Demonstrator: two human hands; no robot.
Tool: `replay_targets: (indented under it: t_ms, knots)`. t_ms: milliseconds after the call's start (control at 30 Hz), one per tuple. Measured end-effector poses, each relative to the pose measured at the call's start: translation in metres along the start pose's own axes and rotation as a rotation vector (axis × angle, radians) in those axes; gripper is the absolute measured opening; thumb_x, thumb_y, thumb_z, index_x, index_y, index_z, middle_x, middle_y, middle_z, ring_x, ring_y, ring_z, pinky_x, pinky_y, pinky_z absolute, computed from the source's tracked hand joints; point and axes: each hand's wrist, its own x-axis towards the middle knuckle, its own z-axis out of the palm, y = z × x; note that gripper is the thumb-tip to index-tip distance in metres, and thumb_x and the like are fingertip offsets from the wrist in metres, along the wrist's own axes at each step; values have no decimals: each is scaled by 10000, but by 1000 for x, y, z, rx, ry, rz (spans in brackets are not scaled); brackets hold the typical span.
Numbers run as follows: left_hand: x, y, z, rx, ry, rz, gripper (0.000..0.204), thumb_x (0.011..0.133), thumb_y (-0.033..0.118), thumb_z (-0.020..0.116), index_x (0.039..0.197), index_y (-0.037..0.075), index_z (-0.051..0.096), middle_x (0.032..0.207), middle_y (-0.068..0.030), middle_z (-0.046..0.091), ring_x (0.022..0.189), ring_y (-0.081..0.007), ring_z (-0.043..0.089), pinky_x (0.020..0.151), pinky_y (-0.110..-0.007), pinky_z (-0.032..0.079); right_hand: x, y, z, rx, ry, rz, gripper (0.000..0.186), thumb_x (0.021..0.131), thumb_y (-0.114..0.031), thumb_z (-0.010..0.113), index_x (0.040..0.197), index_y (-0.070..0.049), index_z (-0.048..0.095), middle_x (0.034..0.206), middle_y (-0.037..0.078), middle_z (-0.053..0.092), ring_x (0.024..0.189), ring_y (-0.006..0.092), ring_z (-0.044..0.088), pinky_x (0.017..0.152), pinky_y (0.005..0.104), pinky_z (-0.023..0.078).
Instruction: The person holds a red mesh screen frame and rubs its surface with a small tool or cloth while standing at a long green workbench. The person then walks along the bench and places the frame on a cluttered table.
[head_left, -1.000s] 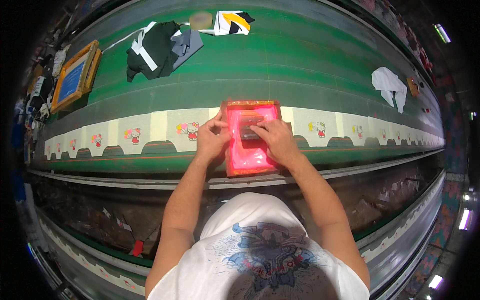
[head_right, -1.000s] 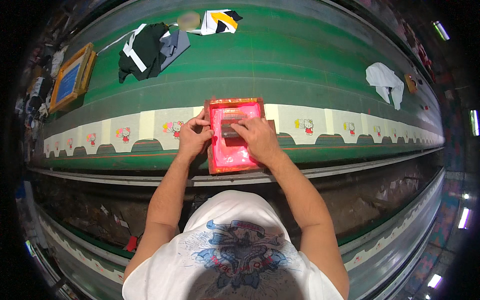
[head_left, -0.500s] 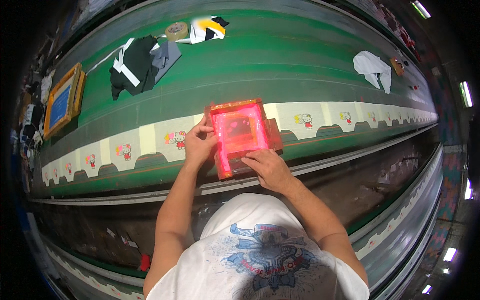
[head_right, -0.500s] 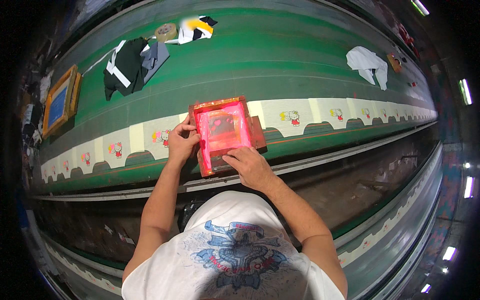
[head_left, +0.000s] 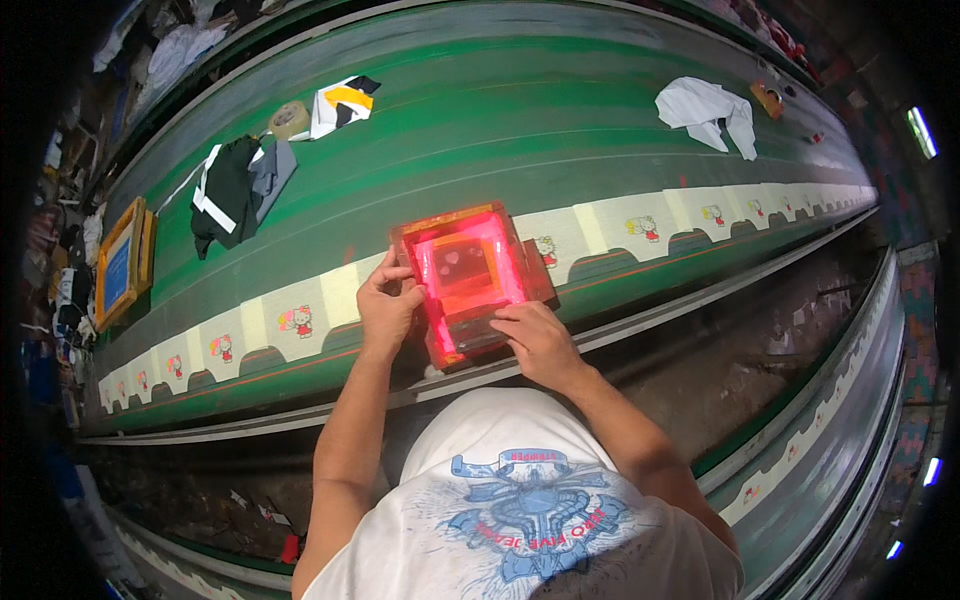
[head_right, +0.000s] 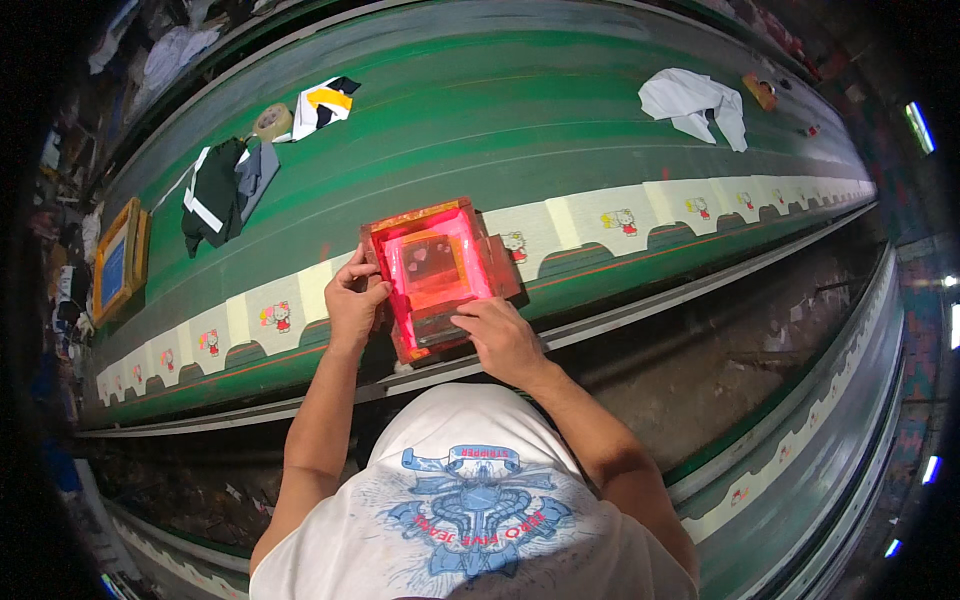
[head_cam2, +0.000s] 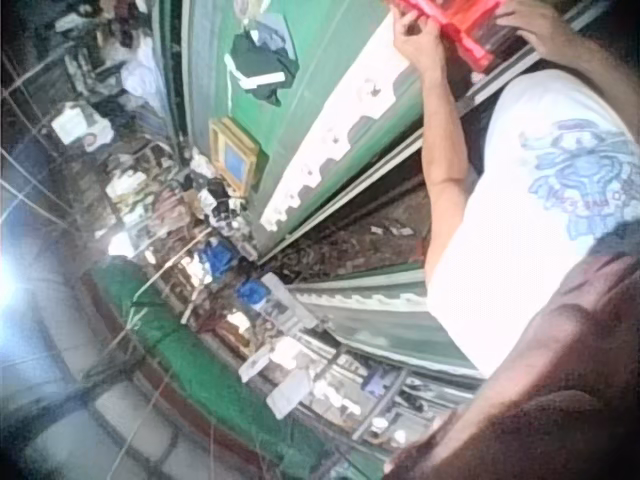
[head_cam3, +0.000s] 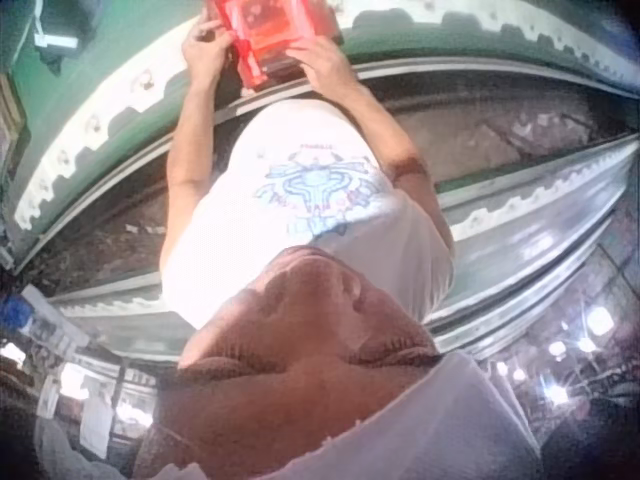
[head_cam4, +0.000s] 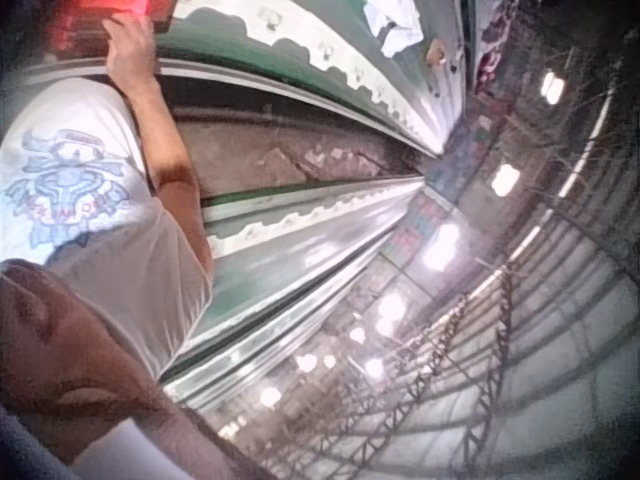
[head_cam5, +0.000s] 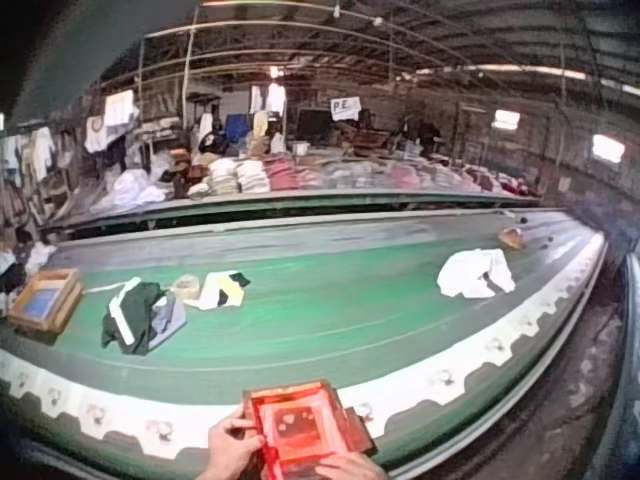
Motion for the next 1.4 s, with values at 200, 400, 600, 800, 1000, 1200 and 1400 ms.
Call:
replay_targets:
  t_ms: [200,400,600,800,1000,1200,1400]
  knots:
    - [0,-18,94,-53,30,-52,310,811,-131,869,1088,-19,788,1755,-277,527,1502,-281,645,1214,-417,544,-32,61,-65,0,-6,18,398,860,138,716,1222,3,811,1256,169,762,1196,392,725,1037,483,605]
    - [-3,-12,135,-121,12,-137,304,811,-162,843,1059,-28,730,1745,-240,556,1496,-279,646,1216,-438,548,-44,98,-100,73,-35,-45,408,864,118,693,1236,-2,810,1253,156,758,1201,382,722,1050,491,606]
    - [-2,-22,133,-146,44,-168,326,833,-191,838,1057,17,725,1715,-170,610,1165,-177,770,951,-350,656,-47,110,-108,139,-48,-82,429,865,111,669,1257,1,804,1254,164,757,1209,383,726,1053,490,609]
    - [-6,-5,145,-255,42,-223,344,809,-236,797,1048,5,739,1740,-210,570,1480,-273,655,1154,-426,605,-42,115,-113,163,-40,-104,440,861,148,665,1257,10,800,1280,189,760,1199,411,727,1044,493,610]
    - [3,-33,131,-120,30,-145,326,837,-192,832,1073,12,737,1732,-184,588,1101,-158,775,915,-322,650,-34,118,-115,146,-74,-115,475,852,162,641,1277,13,790,1292,187,754,1188,410,718,1042,495,599]
    - [2,-34,126,-118,26,-192,316,847,-190,829,1063,25,745,1655,-123,670,1174,-158,757,971,-337,652,-25,110,-116,82,-85,-149,476,847,125,668,1288,-6,790,1279,164,762,1190,388,718,1055,497,578]
    - [3,-34,125,-160,9,-169,324,844,-173,851,1070,31,738,1661,-110,668,1210,-176,750,1020,-379,648,-14,100,-108,-152,-194,-274,392,901,-35,715,1287,-45,777,1166,116,751,1137,330,706,1010,458,559]
